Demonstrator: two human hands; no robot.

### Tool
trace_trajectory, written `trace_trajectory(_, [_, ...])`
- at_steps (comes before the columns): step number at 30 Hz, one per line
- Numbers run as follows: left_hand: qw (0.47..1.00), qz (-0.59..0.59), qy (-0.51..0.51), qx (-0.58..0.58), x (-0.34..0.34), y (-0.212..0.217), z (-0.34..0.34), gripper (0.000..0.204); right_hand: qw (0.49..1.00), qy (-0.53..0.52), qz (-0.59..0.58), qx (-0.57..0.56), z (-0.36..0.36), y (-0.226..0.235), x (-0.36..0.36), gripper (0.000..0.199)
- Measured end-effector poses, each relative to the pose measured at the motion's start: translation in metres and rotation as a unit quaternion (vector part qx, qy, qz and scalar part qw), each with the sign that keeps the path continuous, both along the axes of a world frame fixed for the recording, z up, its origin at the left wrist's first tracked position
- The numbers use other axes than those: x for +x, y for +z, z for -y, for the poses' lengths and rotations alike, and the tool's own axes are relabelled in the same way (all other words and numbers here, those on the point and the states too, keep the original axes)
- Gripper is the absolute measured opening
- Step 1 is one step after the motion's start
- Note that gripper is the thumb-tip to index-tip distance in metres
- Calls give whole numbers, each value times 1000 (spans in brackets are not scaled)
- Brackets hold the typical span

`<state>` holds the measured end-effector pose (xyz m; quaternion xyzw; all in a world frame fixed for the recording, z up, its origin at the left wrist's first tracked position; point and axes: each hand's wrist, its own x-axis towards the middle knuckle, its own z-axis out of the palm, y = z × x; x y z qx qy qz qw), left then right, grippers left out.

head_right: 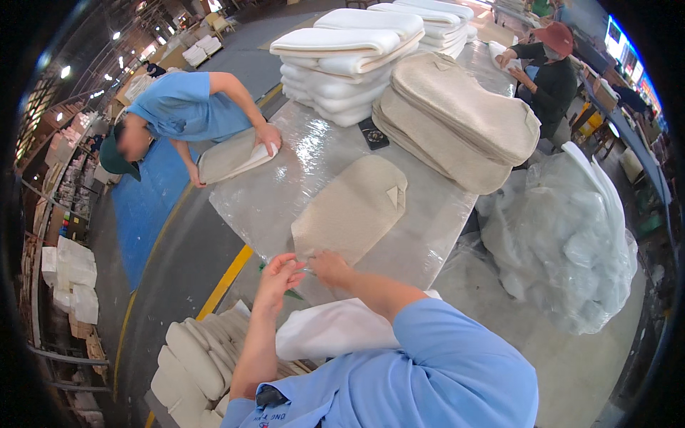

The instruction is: The person inserts white foam inserts into beige fabric cushion covers at a work table. They align the foam, push it into the cover opening, and smooth the edges before stacking the finished cushions.

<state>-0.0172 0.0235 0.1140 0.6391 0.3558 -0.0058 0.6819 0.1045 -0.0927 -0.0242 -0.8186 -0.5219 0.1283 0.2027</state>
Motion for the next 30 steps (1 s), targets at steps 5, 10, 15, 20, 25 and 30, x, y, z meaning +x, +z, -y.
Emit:
trace_trajectory(5, [987,-106,110,57,7,-9,1,51,988,74,-117,72,6,38,13,24])
trace_trajectory(10, [983,21,152,-104,0,-36,-12,50,956,107,-267,55,48,109,10,36])
trace_trajectory(15, [966,204,39,153,39,-25,91,38,878,-172,-446,12,67,165,69,70])
trace_trajectory(20, [912,88,-312,252,58,39,175,49,947,-103,-279,-122,107,194,136,48])
trace_trajectory(25, [851,147,-439,249,49,-4,135,62,960,-86,-263,-34,157,262,138,31])
trace_trajectory(30, [956,-107,-274,2,64,-27,72,54,956,-95,-272,59,215,338,138,20])
